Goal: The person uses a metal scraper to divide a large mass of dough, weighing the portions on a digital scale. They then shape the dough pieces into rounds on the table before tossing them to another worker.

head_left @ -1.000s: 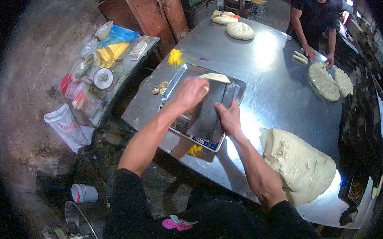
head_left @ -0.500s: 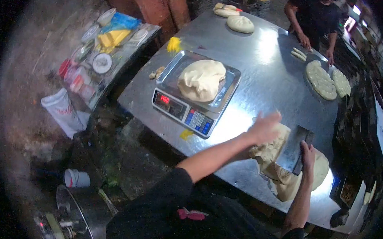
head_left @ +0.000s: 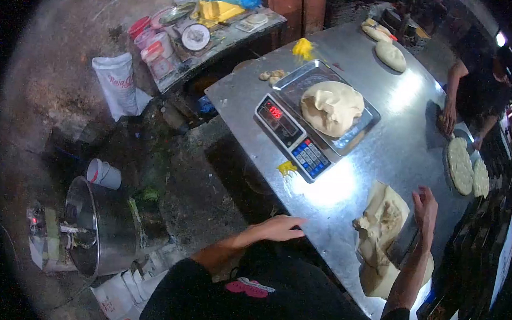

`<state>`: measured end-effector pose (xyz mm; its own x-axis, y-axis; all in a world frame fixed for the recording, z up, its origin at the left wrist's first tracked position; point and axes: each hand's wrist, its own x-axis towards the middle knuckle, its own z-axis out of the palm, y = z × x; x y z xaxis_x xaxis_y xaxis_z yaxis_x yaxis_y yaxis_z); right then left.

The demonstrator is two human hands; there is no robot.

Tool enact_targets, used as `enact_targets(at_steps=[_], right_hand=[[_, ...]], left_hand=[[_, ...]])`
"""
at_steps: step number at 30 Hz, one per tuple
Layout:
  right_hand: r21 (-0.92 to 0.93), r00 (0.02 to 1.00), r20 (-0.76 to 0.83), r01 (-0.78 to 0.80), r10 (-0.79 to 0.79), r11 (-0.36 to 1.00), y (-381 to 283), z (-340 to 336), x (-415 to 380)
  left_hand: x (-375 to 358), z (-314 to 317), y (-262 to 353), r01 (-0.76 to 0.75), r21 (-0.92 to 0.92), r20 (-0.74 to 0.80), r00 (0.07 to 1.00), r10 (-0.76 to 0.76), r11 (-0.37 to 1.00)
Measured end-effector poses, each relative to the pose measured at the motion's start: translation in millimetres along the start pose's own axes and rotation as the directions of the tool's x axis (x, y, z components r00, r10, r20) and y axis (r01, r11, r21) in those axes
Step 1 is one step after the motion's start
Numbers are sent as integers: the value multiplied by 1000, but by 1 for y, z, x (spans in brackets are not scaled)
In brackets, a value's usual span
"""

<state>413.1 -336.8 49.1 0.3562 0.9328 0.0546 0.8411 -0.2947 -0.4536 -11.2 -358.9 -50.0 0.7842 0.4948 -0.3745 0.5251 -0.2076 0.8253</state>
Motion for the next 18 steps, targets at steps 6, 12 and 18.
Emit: enact_targets(at_steps=[6, 12, 18], right_hand=[[73, 940, 147, 301, -309, 951, -140, 31, 69], [79, 857, 229, 457, -462, 886, -199, 50, 127], [100, 870, 192, 442, -453, 891, -216, 42, 133]], left_hand=[[-46, 16, -65, 111, -619, -315, 872, -375, 777], [-52, -8, -82, 81, -611, -395, 831, -392, 787], [-50, -45, -101, 120, -558, -422, 811, -405, 821]])
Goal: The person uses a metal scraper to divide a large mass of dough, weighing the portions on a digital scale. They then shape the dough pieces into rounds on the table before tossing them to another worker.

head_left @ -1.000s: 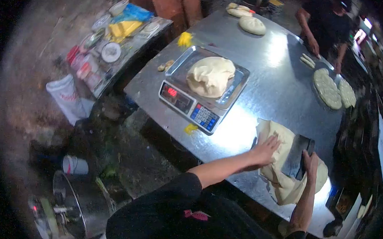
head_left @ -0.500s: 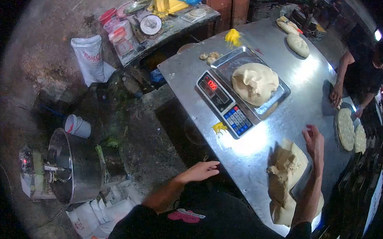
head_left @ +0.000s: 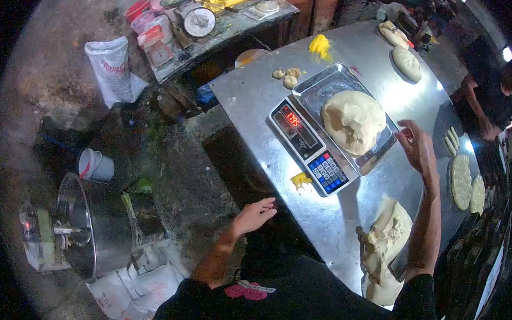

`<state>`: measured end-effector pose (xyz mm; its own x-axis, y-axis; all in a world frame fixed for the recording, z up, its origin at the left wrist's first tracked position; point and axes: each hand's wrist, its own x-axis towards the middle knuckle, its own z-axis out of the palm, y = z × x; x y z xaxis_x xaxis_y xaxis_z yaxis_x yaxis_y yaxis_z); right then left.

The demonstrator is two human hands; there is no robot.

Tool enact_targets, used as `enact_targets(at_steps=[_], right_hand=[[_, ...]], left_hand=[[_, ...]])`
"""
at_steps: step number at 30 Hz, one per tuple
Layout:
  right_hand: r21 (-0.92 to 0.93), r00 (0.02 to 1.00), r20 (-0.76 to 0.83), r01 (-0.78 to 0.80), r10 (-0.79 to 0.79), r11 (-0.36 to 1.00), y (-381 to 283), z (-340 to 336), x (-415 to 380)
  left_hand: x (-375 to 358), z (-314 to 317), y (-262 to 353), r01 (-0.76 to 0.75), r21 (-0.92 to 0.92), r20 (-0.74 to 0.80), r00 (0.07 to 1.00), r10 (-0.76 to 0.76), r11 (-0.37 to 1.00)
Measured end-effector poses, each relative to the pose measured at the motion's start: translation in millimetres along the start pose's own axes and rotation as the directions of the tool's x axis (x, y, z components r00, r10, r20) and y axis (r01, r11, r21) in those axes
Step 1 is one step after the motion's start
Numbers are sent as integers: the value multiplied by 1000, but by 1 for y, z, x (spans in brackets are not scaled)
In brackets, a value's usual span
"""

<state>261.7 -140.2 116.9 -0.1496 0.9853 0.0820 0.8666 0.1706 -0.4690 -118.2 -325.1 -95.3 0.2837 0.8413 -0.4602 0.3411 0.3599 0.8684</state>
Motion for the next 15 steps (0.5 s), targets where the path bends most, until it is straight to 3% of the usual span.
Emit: enact_targets(at_steps=[2, 6, 8, 12, 15], right_hand=[[-127, 992, 22, -119, 122, 985, 17, 0, -18], [-72, 973, 39, -226, 229, 971, 77, 0, -61], [189, 940, 10, -336, 341, 923, 79, -6, -68], [200, 949, -33, -303, 315, 932, 61, -5, -75], [308, 933, -25, -334, 358, 891, 67, 2, -94]], left_hand=[[6, -6, 13, -9, 45, -22, 1000, 10, 999], [19, 1, 26, -105, 31, -3, 994, 105, 994], [25, 9, 38, -120, 0, 81, 989, 120, 993], [32, 30, 66, -308, 58, 208, 934, 290, 950], [32, 35, 78, -307, 48, 311, 909, 278, 951]])
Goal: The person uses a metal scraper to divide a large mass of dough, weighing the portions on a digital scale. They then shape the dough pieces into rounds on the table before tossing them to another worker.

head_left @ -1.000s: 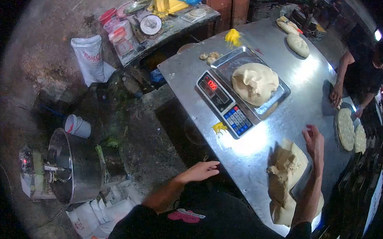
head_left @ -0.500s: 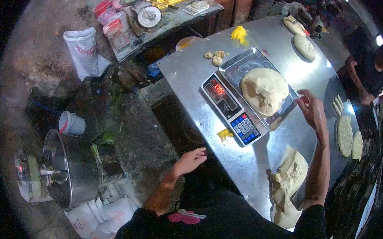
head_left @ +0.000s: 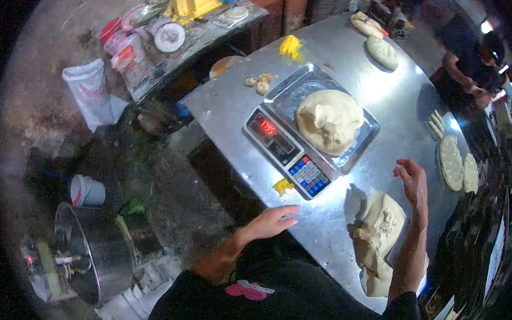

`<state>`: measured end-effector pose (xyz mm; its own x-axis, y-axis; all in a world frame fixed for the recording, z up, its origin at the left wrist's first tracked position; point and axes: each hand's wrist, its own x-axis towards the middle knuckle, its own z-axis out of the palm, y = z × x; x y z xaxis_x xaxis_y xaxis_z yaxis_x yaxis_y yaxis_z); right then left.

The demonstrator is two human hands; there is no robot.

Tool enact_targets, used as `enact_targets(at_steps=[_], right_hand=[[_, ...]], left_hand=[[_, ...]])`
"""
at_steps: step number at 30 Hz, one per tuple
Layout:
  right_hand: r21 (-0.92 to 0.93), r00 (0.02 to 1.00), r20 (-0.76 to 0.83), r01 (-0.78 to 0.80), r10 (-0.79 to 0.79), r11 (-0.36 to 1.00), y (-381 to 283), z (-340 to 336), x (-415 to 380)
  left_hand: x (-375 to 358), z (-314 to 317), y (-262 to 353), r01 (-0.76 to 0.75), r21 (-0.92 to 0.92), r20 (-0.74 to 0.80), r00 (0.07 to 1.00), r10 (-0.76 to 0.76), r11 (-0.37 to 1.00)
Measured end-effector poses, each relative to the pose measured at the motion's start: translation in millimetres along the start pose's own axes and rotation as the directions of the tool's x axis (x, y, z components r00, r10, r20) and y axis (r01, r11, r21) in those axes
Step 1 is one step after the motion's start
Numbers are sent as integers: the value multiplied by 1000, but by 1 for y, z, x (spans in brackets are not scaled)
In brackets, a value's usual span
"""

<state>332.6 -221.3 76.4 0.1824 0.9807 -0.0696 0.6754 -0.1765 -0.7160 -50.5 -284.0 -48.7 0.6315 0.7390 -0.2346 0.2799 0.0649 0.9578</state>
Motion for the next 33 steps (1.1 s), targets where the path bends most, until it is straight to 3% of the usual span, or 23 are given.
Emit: enact_targets(at_steps=[2, 4, 5, 6, 7, 8, 9, 10, 11, 12, 13, 14, 16, 18, 20, 22, 24, 26, 27, 28, 30, 32, 33], right_hand=[[93, 993, -105, -43, 52, 995, 1, -4, -16], [-226, 956, -281, -151, 84, 962, 29, -16, -52], [-473, 938, -326, -269, 117, 839, 79, -23, -76], [-554, 872, -395, -476, 287, 683, 115, -25, -110], [-548, 773, -408, -633, 486, 547, 127, -25, -143], [-455, 674, -412, -736, 614, 502, 138, -19, -175], [-431, 698, -370, -713, 613, 553, 151, -14, -202], [-425, 680, -504, -732, 533, 532, 144, -4, -210], [-397, 668, -540, -739, 512, 544, 152, -7, -216], [-371, 654, -570, -745, 497, 555, 163, -8, -223], [-359, 641, -574, -756, 509, 548, 179, -10, -228], [-241, 594, -571, -781, 567, 576, 195, -15, -226], [-94, 518, -576, -810, 632, 578, 192, -27, -229], [284, 550, -355, -707, 756, 648, 156, -38, -223], [99, 591, -588, -625, 552, 774, 161, -17, -221], [-160, 684, -625, -584, 376, 796, 148, -4, -218], [-81, 696, -544, -599, 468, 797, 72, -11, -191], [120, 739, -600, -293, 305, 948, 3, -11, -155], [287, 796, -576, -20, 189, 958, -1, -1, -126], [450, 812, -579, 241, 75, 860, -4, 10, -101], [693, 929, -317, 88, 192, 716, -54, 19, -56], [795, 970, -175, 39, 167, 606, -67, 46, 3], [745, 973, -202, 79, 112, 662, -56, 65, 39]], left_hand=[[-3, 4, 0, -43, -15, 45, 998, 43, 999], [5, 4, -1, -24, -25, 3, 1000, 24, 999], [11, 0, 5, -19, -132, 11, 1000, 21, 991], [11, -6, 15, 3, -239, 29, 1000, 4, 971], [17, -16, 22, -8, -231, 14, 1000, 11, 973], [23, -28, 59, -38, -139, -85, 996, 27, 990], [39, -42, 62, -187, -36, -138, 974, 181, 982], [55, -56, 98, -267, 45, -203, 941, 271, 963], [76, -66, 126, -233, 177, -285, 918, 277, 956], [102, -75, 145, -284, 327, -307, 870, 385, 901], [132, -85, 159, -214, 399, -287, 894, 343, 892], [173, -95, 148, -334, 525, -265, 810, 523, 783], [231, -101, 147, -284, 624, -214, 834, 509, 728], [270, -101, 147, -93, 889, -66, 944, 325, 449], [277, -96, 155, -91, 912, -15, 967, 255, 401], [284, -94, 150, -75, 933, 22, 988, 154, 351], [300, -102, 128, -137, 940, 57, 966, 253, 313], [278, -112, 140, -324, 853, 48, 830, 556, 410], [272, -118, 150, -310, 838, 36, 852, 522, 449], [265, -123, 157, -304, 822, 33, 870, 493, 481], [258, -127, 162, -281, 827, 13, 876, 482, 487], [252, -127, 165, -271, 825, 1, 878, 479, 496], [250, -127, 167, -287, 798, -6, 876, 483, 530]])
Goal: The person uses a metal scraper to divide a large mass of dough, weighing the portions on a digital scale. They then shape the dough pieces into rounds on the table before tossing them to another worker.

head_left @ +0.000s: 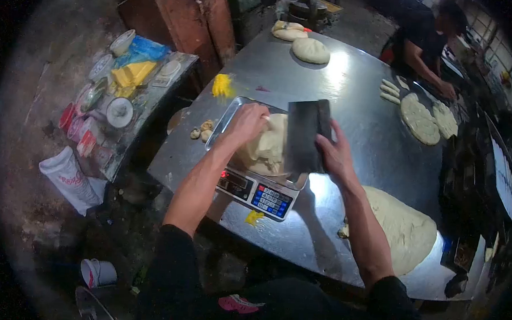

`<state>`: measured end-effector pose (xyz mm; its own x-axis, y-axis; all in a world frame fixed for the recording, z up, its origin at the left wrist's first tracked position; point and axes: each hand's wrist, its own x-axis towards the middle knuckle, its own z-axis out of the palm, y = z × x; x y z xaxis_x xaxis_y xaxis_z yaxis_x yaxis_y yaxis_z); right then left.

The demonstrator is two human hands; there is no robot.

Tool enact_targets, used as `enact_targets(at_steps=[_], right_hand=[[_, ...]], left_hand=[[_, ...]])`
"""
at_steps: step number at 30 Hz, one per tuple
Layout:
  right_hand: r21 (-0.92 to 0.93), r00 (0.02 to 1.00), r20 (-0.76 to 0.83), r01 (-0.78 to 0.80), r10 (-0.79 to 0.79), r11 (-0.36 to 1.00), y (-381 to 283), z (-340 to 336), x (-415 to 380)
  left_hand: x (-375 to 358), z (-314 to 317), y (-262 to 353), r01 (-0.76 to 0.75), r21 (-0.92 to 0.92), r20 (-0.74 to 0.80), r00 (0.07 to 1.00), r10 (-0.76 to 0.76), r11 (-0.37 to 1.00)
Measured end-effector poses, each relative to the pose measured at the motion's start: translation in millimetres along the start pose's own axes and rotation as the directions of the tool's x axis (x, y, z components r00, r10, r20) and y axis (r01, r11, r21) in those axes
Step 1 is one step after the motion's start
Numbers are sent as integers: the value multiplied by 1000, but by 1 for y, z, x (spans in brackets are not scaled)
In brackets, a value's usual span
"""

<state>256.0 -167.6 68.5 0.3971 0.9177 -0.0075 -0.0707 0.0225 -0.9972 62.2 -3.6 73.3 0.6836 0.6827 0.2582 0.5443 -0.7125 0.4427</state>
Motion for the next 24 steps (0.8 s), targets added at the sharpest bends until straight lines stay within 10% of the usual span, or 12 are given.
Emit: enact_targets(at_steps=[5, 7, 9, 13, 15, 17, 18, 19, 21, 24], right_hand=[[188, 979, 137, -175, 150, 967, 21, 61, 23], [-391, 964, 204, -78, 169, 917, 27, 63, -1], [-232, 900, 400, -81, 171, 969, 11, 59, -54], [-232, 988, -126, -114, 86, 966, 10, -75, -124], [-199, 894, -442, -175, 71, 964, -4, -148, -151], [-189, 872, -482, -193, 80, 963, 36, -259, -170], [-263, 857, -508, -251, 88, 931, 47, -291, -180], [-329, 848, -522, -302, 94, 895, 52, -312, -186], [-851, 874, -480, -485, 77, 204, 51, -329, -198], [-851, 819, -520, -521, 243, -68, 21, -303, -202]], left_hand=[[-1, -9, 0, 28, 24, -134, 991, -25, 999], [3, -20, 8, 69, -102, -179, 980, -87, 992], [16, -41, 30, 71, -256, -293, 945, -148, 964], [-4, -46, 95, -190, -426, -507, 860, -60, 885], [-26, 20, 132, -159, -636, -318, 946, -69, 755], [-42, 101, 188, -360, -576, -365, 916, 163, 734], [-56, 148, 220, -220, -767, -220, 973, 74, 602], [-70, 189, 246, -193, -578, -100, 981, 166, 793], [-92, 222, 287, -238, -266, 320, 892, 319, 934], [-134, 268, 286, -428, -85, 325, 842, 431, 900]])
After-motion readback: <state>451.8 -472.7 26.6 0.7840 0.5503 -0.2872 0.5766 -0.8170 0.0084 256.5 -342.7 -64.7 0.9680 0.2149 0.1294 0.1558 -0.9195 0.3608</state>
